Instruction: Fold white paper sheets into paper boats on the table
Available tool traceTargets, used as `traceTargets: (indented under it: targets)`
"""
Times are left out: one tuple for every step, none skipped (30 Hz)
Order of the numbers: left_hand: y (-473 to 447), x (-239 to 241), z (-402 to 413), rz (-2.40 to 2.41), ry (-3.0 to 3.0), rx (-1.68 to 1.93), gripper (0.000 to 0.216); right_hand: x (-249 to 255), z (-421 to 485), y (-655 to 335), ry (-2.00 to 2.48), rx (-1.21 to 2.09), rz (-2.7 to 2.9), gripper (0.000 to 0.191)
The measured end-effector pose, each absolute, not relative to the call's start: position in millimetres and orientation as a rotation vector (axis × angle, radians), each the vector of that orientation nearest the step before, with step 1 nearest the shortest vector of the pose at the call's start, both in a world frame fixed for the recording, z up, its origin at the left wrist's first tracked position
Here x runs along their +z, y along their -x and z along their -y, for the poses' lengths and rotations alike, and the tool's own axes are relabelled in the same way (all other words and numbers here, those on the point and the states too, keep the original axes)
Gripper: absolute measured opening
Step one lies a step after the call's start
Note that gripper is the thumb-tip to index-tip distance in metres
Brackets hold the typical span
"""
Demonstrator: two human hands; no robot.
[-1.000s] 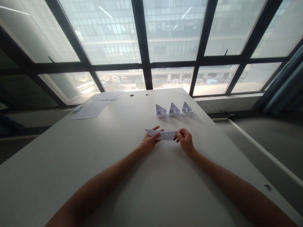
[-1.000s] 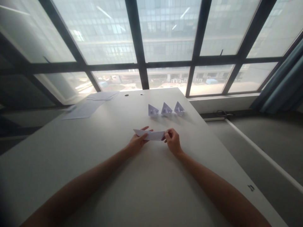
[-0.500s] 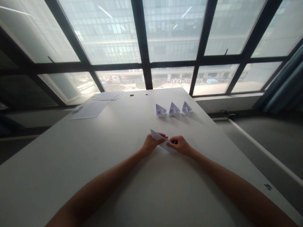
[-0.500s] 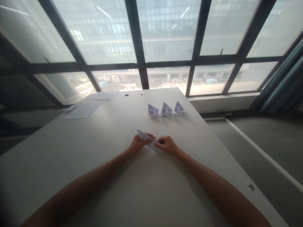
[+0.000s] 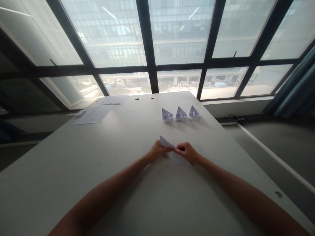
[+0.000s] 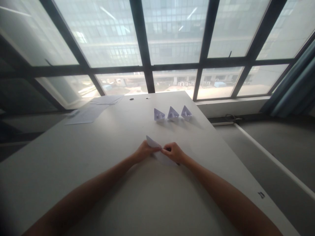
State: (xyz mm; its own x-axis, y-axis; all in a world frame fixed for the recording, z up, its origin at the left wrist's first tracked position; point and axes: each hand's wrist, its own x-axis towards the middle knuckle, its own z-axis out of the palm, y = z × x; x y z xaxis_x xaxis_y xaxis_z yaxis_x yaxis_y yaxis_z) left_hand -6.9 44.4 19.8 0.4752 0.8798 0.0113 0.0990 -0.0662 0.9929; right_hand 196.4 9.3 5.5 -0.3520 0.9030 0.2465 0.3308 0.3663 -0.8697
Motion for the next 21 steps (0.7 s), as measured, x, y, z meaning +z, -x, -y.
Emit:
traceTargets:
  targets:
    - [6.9, 20.2, -43.9, -0.894, -1.509, 0.798, 0.038, 5.8, -8.8, -196.6, 1.070, 0.965, 1.876, 0.035]
    - [6.8, 20.3, -43.5, -0.895, -1.500, 0.792, 0.039, 6.5, -8.3, -196.7, 1.063, 0.981, 1.882, 0.036]
    - [6.8, 20.1, -43.2, -0.896, -1.484, 0.791, 0.039, 7.6, -7.6, -196.9, 1.055, 0.997, 1.887, 0.036]
    - [6.7, 19.8, -43.0, -0.900, -1.460, 0.794, 0.039, 8.8, -7.0, -197.1, 1.047, 1.013, 1.892, 0.036]
    - [6.6, 19.4, -43.2, -0.908, -1.427, 0.803, 0.039, 10.2, -6.5, -197.5, 1.041, 1.027, 1.898, 0.036]
    - [6.6, 18.9, -43.5, -0.915, -1.385, 0.816, 0.039, 11.3, -6.1, -197.9, 1.036, 1.040, 1.905, 0.036]
    - [6.5, 18.4, -44.2, -0.919, -1.334, 0.831, 0.038, 12.2, -6.0, -198.4, 1.031, 1.053, 1.914, 0.036]
    - [6.4, 17.9, -45.2, -0.920, -1.277, 0.847, 0.038, 12.7, -6.0, -199.0, 1.028, 1.067, 1.922, 0.036]
    - [6.2, 17.4, -46.5, -0.916, -1.217, 0.867, 0.038, 12.8, -6.2, -199.7, 1.025, 1.081, 1.927, 0.036]
    - [6.1, 16.8, -48.1, -0.909, -1.156, 0.893, 0.039, 12.5, -6.5, -200.4, 1.022, 1.094, 1.931, 0.035]
    - [6.1, 16.2, -49.8, -0.900, -1.096, 0.926, 0.039, 12.0, -6.7, -201.1, 1.020, 1.105, 1.932, 0.034]
    - [6.0, 15.6, -51.6, -0.892, -1.039, 0.962, 0.040, 11.3, -6.9, -201.6, 1.019, 1.111, 1.930, 0.033]
    - [6.1, 15.1, -53.3, -0.886, -0.985, 0.997, 0.042, 10.5, -6.9, -202.0, 1.021, 1.116, 1.925, 0.032]
    - [6.2, 14.7, -54.8, -0.881, -0.938, 1.026, 0.044, 9.7, -6.8, -202.2, 1.025, 1.120, 1.918, 0.031]
    - [6.4, 14.4, -55.7, -0.877, -0.908, 1.039, 0.046, 8.8, -6.5, -202.2, 1.029, 1.125, 1.907, 0.031]
    - [6.5, 14.4, -55.9, -0.871, -0.901, 1.033, 0.049, 8.0, -6.2, -202.1, 1.034, 1.127, 1.891, 0.031]
    - [6.6, 14.6, -55.5, -0.864, -0.923, 1.008, 0.051, 7.1, -5.8, -201.7, 1.040, 1.122, 1.872, 0.031]
    - [6.5, 15.1, -54.4, -0.856, -0.974, 0.969, 0.053, 6.2, -5.4, -201.3, 1.049, 1.107, 1.848, 0.033]
    - [6.3, 15.7, -52.8, -0.854, -1.058, 0.920, 0.053, 5.2, -5.2, -200.8, 1.060, 1.085, 1.819, 0.034]
    - [6.0, 16.5, -50.7, -0.865, -1.164, 0.867, 0.051, 4.3, -5.2, -200.2, 1.073, 1.062, 1.785, 0.036]
    - [5.6, 17.4, -48.6, -0.889, -1.276, 0.819, 0.048, 3.3, -5.4, -199.7, 1.084, 1.043, 1.752, 0.038]
